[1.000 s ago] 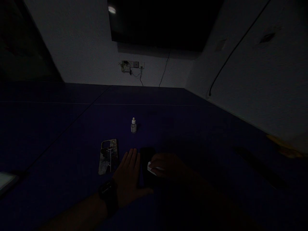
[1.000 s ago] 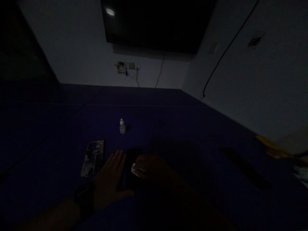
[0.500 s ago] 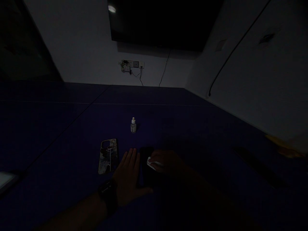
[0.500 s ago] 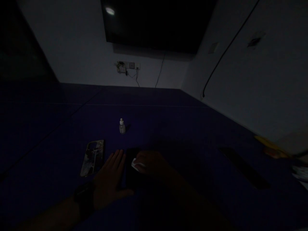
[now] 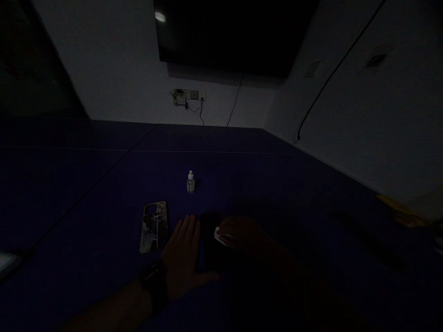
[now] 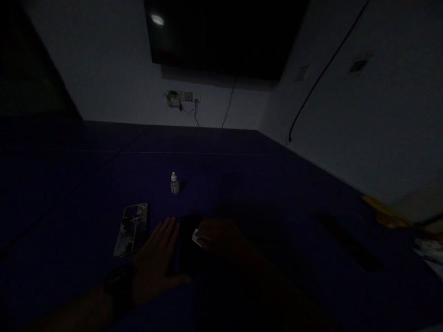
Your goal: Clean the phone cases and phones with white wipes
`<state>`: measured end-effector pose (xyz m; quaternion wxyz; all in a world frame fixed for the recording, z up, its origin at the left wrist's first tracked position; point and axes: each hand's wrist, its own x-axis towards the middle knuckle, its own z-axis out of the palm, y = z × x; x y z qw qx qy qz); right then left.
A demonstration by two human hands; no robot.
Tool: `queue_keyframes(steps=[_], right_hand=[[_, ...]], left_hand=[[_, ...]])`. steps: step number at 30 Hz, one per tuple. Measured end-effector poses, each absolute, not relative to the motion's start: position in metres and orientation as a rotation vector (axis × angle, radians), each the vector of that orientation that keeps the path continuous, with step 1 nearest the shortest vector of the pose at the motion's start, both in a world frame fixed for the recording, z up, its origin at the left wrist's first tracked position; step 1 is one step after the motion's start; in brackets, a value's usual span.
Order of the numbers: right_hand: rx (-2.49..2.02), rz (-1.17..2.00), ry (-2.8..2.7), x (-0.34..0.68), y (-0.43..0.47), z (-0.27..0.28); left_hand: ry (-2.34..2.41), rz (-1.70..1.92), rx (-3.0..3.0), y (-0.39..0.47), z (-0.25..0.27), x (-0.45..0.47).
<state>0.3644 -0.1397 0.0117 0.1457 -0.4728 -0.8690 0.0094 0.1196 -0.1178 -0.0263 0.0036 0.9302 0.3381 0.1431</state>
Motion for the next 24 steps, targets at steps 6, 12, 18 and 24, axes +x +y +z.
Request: queue_keyframes(steps=[6, 12, 18, 24], right_hand=[[-1.298, 0.087, -2.484, 0.366, -0.141, 0.012], [-1.278, 0.074, -2.482, 0.366, -0.141, 0.007], [-1.298, 0.079, -2.516, 0.365, -0.142, 0.009], [-1.270, 0.075, -2.485, 0.373, -0.143, 0.010]], left_hand=[[1.045, 0.480, 2.930, -0.118, -0.028, 0.119], [1.036, 0.485, 2.917, -0.118, -0.027, 0.119], [1.031, 0.469, 2.921, -0.117, -0.030, 0.119], [1.045, 0.455, 2.925, -0.118, -0.026, 0.119]])
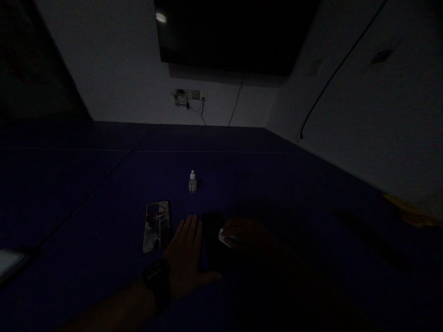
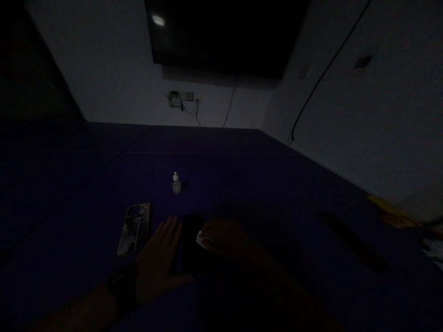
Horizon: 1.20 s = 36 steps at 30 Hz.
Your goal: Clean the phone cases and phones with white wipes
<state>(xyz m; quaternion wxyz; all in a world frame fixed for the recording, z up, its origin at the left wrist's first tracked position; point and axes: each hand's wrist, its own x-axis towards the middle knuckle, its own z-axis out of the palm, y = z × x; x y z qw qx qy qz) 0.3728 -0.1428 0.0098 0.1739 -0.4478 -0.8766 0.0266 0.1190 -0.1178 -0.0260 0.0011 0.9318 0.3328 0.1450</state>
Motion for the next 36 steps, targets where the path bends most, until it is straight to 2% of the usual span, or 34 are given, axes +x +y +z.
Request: queue_keyframes(steps=[36], right_hand=[[-1.226, 0.036, -2.440, 0.373, -0.140, 0.007]], left_hand=[[1.056, 0.445, 2.911, -0.118, -0.027, 0.120]])
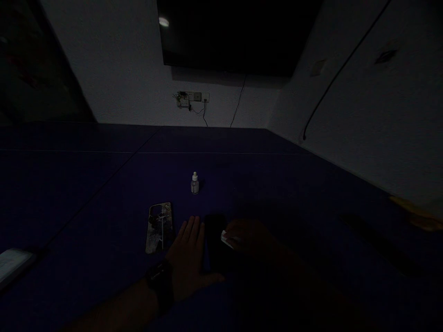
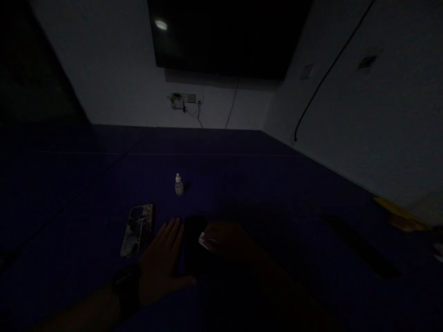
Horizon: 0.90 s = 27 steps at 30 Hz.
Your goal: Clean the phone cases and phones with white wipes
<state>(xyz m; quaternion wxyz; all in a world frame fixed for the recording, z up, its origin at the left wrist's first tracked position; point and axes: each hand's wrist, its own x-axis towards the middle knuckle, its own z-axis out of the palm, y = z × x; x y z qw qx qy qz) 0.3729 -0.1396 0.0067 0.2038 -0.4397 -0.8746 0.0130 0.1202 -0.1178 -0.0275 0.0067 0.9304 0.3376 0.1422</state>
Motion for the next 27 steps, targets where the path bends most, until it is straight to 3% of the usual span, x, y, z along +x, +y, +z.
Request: queue_keyframes(steps=[19, 27], right_hand=[[-1.401, 0.111, -2.501, 0.363, -0.140, 0.012], [-1.447, 0.085, -2.518, 0.369, -0.142, 0.015]], left_hand=[[1.048, 0.514, 2.941, -0.117, -0.030, 0.119], [1.070, 0.366, 2.909, -0.119, -0.019, 0.122]])
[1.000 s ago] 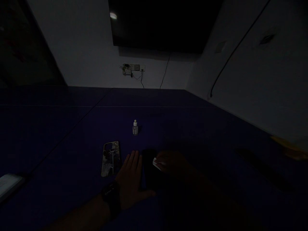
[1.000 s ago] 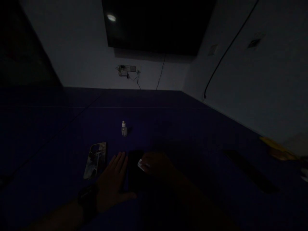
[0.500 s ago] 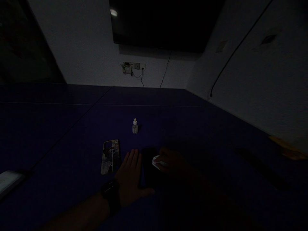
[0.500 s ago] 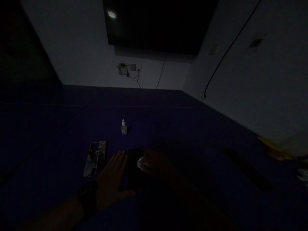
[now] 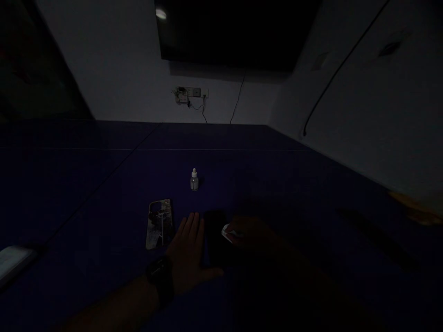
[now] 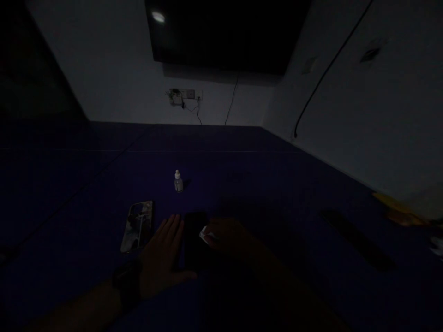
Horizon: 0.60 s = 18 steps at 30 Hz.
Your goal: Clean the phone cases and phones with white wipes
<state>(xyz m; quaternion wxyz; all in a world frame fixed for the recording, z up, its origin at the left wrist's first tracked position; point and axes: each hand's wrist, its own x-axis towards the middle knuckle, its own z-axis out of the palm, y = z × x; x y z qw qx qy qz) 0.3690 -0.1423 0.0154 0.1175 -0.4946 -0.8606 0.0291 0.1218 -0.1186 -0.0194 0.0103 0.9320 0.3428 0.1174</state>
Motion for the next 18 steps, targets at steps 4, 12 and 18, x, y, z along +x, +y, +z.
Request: queue_keyframes(steps=[4, 12, 18], right_hand=[[-1.408, 0.086, -2.523, 0.361, -0.140, 0.013], [-1.602, 0.149, -2.420, 0.367, -0.138, 0.012], [-1.653, 0.151, -2.464, 0.362, -0.138, 0.013]], left_hand=[[1.075, 0.373, 2.910, -0.118, -0.021, 0.122], [1.034, 0.459, 2.938, -0.116, -0.030, 0.118], [1.048, 0.426, 2.921, -0.117, -0.026, 0.119]])
